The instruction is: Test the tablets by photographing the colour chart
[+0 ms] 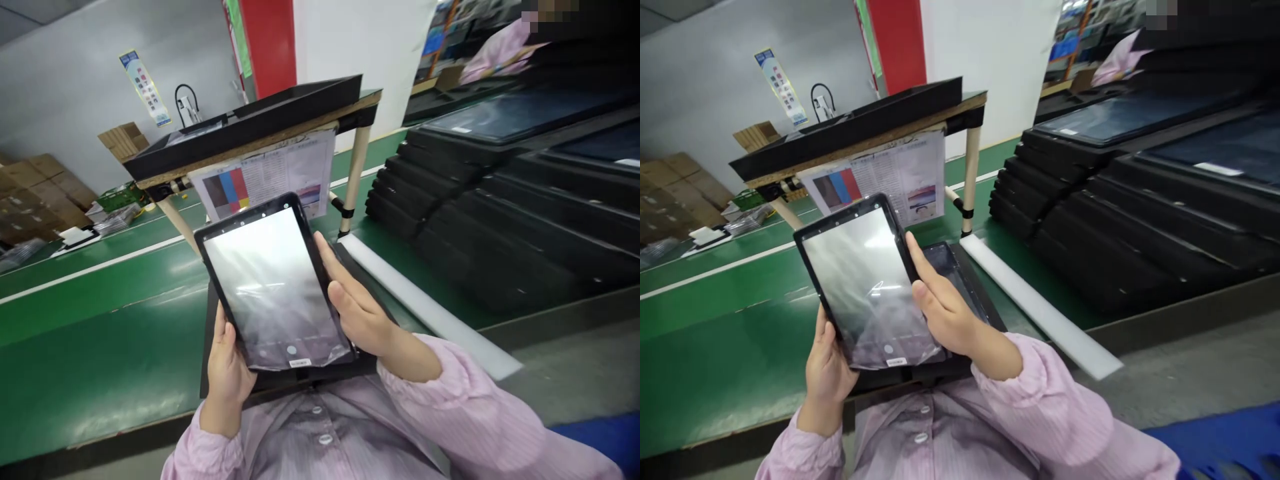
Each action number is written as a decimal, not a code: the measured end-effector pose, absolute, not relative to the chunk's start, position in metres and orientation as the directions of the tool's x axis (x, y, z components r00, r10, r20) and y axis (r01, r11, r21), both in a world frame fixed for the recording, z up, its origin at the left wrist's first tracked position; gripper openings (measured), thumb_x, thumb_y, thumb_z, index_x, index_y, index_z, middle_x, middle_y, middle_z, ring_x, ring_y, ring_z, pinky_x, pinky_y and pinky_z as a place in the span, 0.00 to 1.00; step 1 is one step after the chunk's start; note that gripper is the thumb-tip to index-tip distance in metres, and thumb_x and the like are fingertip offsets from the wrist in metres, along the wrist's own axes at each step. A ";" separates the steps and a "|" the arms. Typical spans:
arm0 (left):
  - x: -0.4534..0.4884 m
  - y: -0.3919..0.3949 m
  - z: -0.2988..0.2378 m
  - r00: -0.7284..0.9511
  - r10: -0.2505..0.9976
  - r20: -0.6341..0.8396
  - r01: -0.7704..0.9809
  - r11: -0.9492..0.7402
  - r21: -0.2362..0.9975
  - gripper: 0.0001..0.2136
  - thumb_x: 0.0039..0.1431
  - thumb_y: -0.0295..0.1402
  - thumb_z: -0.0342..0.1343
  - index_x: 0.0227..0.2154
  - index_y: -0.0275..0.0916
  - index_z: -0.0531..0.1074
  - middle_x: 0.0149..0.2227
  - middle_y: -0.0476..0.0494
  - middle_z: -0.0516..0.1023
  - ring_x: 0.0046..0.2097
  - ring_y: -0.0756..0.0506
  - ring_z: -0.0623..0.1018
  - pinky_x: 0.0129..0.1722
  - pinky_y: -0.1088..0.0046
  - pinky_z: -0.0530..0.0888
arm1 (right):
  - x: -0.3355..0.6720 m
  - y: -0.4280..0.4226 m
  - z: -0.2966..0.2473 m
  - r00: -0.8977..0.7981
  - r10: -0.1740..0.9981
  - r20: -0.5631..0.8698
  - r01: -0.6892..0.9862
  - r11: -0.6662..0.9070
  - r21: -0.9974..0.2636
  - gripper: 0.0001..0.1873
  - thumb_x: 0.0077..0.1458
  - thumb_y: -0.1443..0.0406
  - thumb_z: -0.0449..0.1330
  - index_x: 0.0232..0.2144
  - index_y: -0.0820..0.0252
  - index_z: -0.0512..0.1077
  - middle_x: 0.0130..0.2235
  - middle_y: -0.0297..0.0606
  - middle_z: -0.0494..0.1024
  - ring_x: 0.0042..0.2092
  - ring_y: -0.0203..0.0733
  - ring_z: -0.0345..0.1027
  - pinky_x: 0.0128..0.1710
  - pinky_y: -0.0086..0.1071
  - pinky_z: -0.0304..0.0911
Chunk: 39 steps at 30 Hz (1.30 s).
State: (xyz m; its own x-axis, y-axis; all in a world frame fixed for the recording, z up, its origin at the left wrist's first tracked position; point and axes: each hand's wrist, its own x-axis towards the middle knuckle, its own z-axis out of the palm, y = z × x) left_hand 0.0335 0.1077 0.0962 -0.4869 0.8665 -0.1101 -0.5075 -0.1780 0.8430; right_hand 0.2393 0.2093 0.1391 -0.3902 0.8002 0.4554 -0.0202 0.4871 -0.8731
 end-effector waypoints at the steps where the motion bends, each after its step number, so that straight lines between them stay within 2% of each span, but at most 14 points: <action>1: 0.034 0.107 0.095 -0.476 0.871 -0.123 -0.531 -0.174 0.829 0.30 0.54 0.46 0.68 0.60 0.67 0.67 0.62 0.57 0.73 0.63 0.43 0.72 0.56 0.66 0.76 | 0.241 0.210 0.146 -0.405 0.776 0.483 0.002 0.529 -0.849 0.39 0.68 0.42 0.44 0.73 0.50 0.45 0.72 0.26 0.44 0.73 0.48 0.38 0.72 0.44 0.45; 6: 0.036 0.103 0.088 -0.459 0.879 -0.134 -0.554 -0.165 0.816 0.30 0.53 0.45 0.69 0.59 0.66 0.69 0.62 0.57 0.73 0.62 0.43 0.74 0.54 0.69 0.77 | 0.245 0.221 0.160 -0.430 0.638 0.639 -0.017 0.702 -0.712 0.36 0.72 0.49 0.43 0.73 0.50 0.37 0.72 0.28 0.44 0.72 0.45 0.40 0.72 0.42 0.43; 9: 0.038 0.100 0.085 -0.487 0.862 -0.142 -0.506 -0.146 0.850 0.30 0.55 0.45 0.68 0.61 0.64 0.67 0.62 0.55 0.73 0.63 0.43 0.73 0.53 0.69 0.77 | 0.246 0.225 0.153 -0.407 0.647 0.645 0.027 0.714 -0.700 0.34 0.72 0.51 0.45 0.73 0.47 0.38 0.72 0.27 0.47 0.72 0.43 0.43 0.72 0.40 0.46; 12: 0.041 0.096 0.091 -0.524 0.838 -0.149 -0.491 -0.155 0.858 0.31 0.53 0.45 0.70 0.60 0.61 0.69 0.60 0.51 0.75 0.60 0.41 0.75 0.53 0.67 0.78 | 0.249 0.228 0.145 -0.407 0.677 0.613 0.061 0.690 -0.721 0.34 0.71 0.49 0.45 0.73 0.47 0.40 0.71 0.28 0.48 0.71 0.44 0.45 0.71 0.41 0.48; 16: 0.036 0.092 0.105 -0.531 0.834 -0.152 -0.502 -0.164 0.849 0.27 0.52 0.41 0.70 0.56 0.54 0.75 0.56 0.47 0.79 0.55 0.40 0.79 0.56 0.63 0.77 | 0.252 0.237 0.136 -0.462 0.733 0.499 0.010 0.567 -0.824 0.40 0.68 0.40 0.42 0.73 0.47 0.39 0.71 0.32 0.50 0.70 0.49 0.49 0.71 0.49 0.47; 19: 0.029 0.090 0.108 -0.525 0.837 -0.152 -0.510 -0.167 0.844 0.23 0.53 0.39 0.70 0.54 0.52 0.77 0.55 0.46 0.80 0.53 0.40 0.80 0.58 0.61 0.75 | 0.246 0.240 0.132 -0.474 0.786 0.398 -0.079 0.412 -0.908 0.46 0.63 0.35 0.45 0.73 0.48 0.40 0.69 0.37 0.57 0.67 0.50 0.58 0.68 0.48 0.55; 21: 0.026 0.088 0.105 -0.517 0.842 -0.156 -0.525 -0.168 0.834 0.22 0.53 0.40 0.70 0.53 0.52 0.78 0.54 0.46 0.80 0.52 0.40 0.81 0.58 0.59 0.75 | 0.236 0.238 0.131 -0.450 0.838 0.310 -0.179 0.255 -0.950 0.48 0.61 0.34 0.49 0.72 0.50 0.46 0.63 0.41 0.68 0.59 0.48 0.68 0.61 0.44 0.65; 23: 0.027 0.088 0.099 -0.499 0.851 -0.166 -0.542 -0.156 0.826 0.22 0.53 0.39 0.70 0.53 0.54 0.78 0.54 0.47 0.81 0.52 0.41 0.82 0.57 0.61 0.76 | 0.224 0.235 0.132 -0.366 0.908 0.203 -0.290 0.096 -0.952 0.44 0.59 0.36 0.54 0.67 0.52 0.57 0.52 0.41 0.77 0.46 0.45 0.75 0.46 0.39 0.74; 25: 0.030 0.088 0.093 -0.485 0.856 -0.177 -0.555 -0.145 0.819 0.22 0.54 0.39 0.69 0.53 0.56 0.77 0.54 0.48 0.81 0.51 0.42 0.82 0.56 0.64 0.77 | 0.214 0.233 0.136 -0.283 0.951 0.124 -0.366 0.013 -0.930 0.33 0.58 0.38 0.58 0.54 0.54 0.69 0.43 0.38 0.79 0.37 0.42 0.74 0.35 0.34 0.72; 26: 0.032 0.088 0.090 -0.480 0.858 -0.182 -0.562 -0.142 0.815 0.22 0.54 0.39 0.69 0.53 0.56 0.77 0.54 0.48 0.80 0.51 0.42 0.82 0.55 0.66 0.77 | 0.210 0.233 0.139 -0.260 0.959 0.110 -0.391 -0.001 -0.920 0.29 0.58 0.39 0.60 0.46 0.55 0.71 0.40 0.36 0.78 0.36 0.41 0.73 0.33 0.32 0.70; 28: 0.036 0.088 0.087 -0.478 0.856 -0.195 -0.578 -0.139 0.804 0.22 0.53 0.39 0.70 0.52 0.56 0.77 0.54 0.48 0.80 0.51 0.43 0.82 0.53 0.68 0.78 | 0.206 0.235 0.145 -0.254 0.961 0.109 -0.421 -0.008 -0.907 0.26 0.57 0.40 0.61 0.36 0.56 0.69 0.36 0.35 0.76 0.35 0.39 0.70 0.34 0.30 0.69; 33: 0.036 0.087 0.084 -0.467 0.852 -0.238 -0.604 -0.110 0.790 0.23 0.51 0.39 0.71 0.52 0.58 0.77 0.53 0.49 0.81 0.50 0.44 0.83 0.48 0.71 0.80 | 0.209 0.237 0.152 -0.217 0.968 0.122 -0.428 0.017 -0.903 0.27 0.56 0.39 0.62 0.35 0.57 0.69 0.35 0.35 0.74 0.36 0.39 0.68 0.35 0.30 0.68; 36: 0.037 0.087 0.083 -0.454 0.853 -0.257 -0.619 -0.095 0.779 0.25 0.51 0.39 0.71 0.53 0.58 0.77 0.53 0.47 0.81 0.50 0.43 0.83 0.48 0.69 0.80 | 0.210 0.235 0.149 -0.199 0.970 0.140 -0.433 0.041 -0.901 0.29 0.56 0.39 0.61 0.34 0.58 0.67 0.33 0.33 0.72 0.34 0.36 0.67 0.34 0.29 0.67; 39: 0.042 0.086 0.083 -0.460 0.846 -0.270 -0.638 -0.104 0.763 0.24 0.50 0.39 0.72 0.52 0.56 0.78 0.54 0.45 0.80 0.49 0.42 0.83 0.50 0.68 0.79 | 0.210 0.235 0.146 -0.223 0.967 0.121 -0.476 0.000 -0.879 0.29 0.54 0.40 0.64 0.34 0.58 0.65 0.32 0.32 0.70 0.32 0.34 0.65 0.34 0.28 0.67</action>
